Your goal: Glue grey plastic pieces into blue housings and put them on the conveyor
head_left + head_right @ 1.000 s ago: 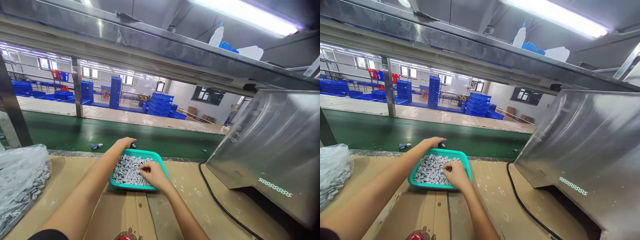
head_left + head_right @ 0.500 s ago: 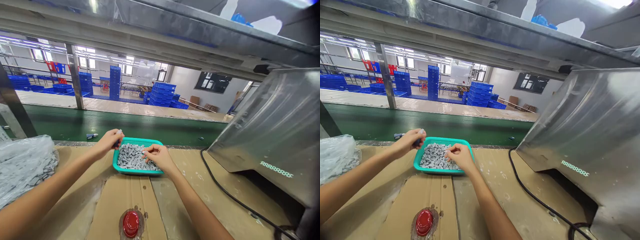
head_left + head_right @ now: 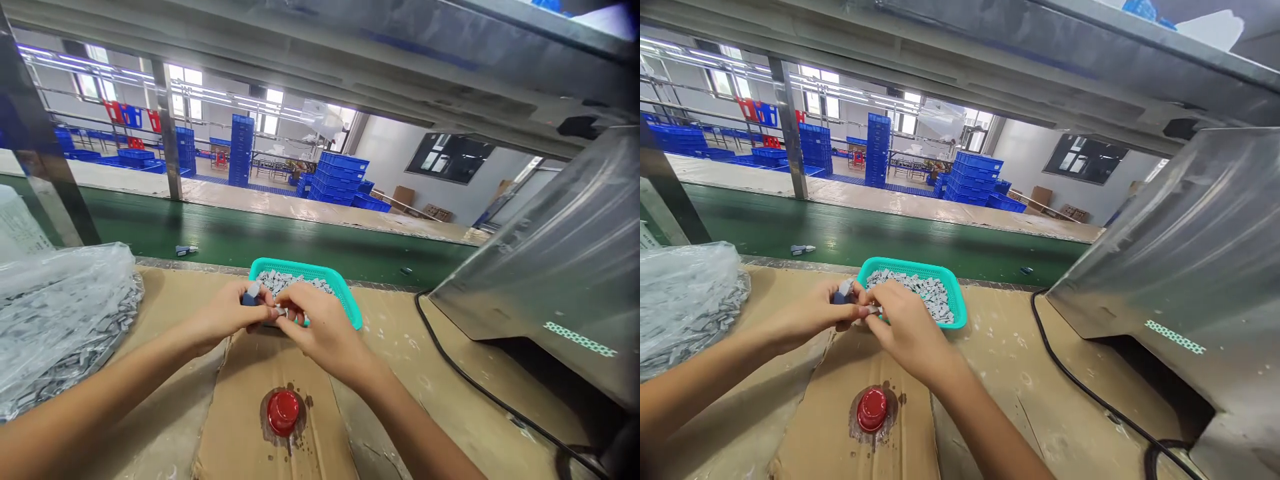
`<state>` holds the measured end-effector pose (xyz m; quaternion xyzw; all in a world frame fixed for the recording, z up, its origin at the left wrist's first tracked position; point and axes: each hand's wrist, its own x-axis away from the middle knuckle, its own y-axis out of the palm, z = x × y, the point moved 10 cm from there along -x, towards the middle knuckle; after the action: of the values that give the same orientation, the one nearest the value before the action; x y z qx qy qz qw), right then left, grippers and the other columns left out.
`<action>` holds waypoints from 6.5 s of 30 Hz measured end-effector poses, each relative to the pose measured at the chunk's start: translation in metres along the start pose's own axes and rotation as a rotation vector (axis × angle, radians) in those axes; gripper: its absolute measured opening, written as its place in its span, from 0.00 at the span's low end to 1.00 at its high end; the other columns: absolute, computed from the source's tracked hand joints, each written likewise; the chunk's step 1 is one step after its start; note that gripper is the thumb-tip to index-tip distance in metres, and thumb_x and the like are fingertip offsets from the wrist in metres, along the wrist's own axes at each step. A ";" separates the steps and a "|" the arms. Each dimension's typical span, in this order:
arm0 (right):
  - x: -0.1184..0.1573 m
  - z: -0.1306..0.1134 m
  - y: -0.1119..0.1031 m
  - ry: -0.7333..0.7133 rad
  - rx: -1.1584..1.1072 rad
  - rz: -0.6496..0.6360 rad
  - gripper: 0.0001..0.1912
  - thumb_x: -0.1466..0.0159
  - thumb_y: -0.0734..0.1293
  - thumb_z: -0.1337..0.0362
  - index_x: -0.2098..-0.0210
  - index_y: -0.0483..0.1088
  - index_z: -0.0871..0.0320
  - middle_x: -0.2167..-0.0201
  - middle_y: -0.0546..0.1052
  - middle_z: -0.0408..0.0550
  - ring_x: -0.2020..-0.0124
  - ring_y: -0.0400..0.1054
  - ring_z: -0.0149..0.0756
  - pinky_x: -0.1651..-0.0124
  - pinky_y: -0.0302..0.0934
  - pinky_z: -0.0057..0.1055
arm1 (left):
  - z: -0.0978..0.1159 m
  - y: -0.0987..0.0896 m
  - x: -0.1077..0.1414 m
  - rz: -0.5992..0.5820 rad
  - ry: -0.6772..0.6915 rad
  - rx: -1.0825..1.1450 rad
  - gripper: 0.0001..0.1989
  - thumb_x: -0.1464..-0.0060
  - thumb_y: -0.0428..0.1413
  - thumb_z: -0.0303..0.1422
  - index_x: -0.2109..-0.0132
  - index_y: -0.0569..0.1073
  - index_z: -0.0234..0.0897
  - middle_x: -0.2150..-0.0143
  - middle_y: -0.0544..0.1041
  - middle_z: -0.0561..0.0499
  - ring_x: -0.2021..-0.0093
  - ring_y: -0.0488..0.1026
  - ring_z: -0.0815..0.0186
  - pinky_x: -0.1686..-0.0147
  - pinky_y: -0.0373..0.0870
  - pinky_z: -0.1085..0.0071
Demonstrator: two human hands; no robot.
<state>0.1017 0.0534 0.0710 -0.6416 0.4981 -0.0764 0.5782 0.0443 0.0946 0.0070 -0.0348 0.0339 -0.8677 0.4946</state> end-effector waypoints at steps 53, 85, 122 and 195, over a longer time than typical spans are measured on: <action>0.081 -0.015 -0.005 0.052 -0.088 0.068 0.10 0.45 0.60 0.76 0.70 0.70 0.56 0.73 0.73 0.47 0.73 0.69 0.31 0.70 0.66 0.23 | -0.031 0.017 0.003 -0.102 -0.231 0.700 0.18 0.53 0.49 0.20 0.53 0.64 0.30 0.57 0.72 0.42 0.59 0.71 0.67 0.52 0.63 0.70; 0.052 0.044 -0.024 0.446 -0.578 0.410 0.04 0.48 0.66 0.69 0.73 0.73 0.59 0.73 0.74 0.45 0.70 0.69 0.32 0.67 0.67 0.28 | -0.016 0.017 0.008 -0.027 -0.046 0.328 0.14 0.65 0.62 0.27 0.67 0.71 0.34 0.70 0.75 0.53 0.67 0.70 0.71 0.63 0.64 0.74; 0.027 -0.004 -0.009 0.013 -0.058 0.248 0.14 0.43 0.57 0.75 0.63 0.71 0.60 0.67 0.68 0.50 0.66 0.65 0.32 0.64 0.62 0.29 | -0.023 0.013 0.001 0.025 -0.097 0.780 0.18 0.51 0.50 0.23 0.50 0.64 0.31 0.62 0.73 0.44 0.65 0.70 0.69 0.61 0.66 0.72; 0.018 0.038 -0.014 0.267 -0.522 0.291 0.04 0.46 0.63 0.71 0.71 0.69 0.59 0.71 0.71 0.46 0.69 0.67 0.32 0.65 0.64 0.30 | -0.005 0.015 -0.016 0.015 0.098 0.458 0.10 0.60 0.59 0.32 0.74 0.65 0.34 0.77 0.65 0.57 0.73 0.62 0.75 0.71 0.57 0.78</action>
<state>0.1444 0.0631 0.0619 -0.6746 0.6588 0.0540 0.3286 0.0643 0.1009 0.0004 0.1209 -0.1398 -0.8498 0.4936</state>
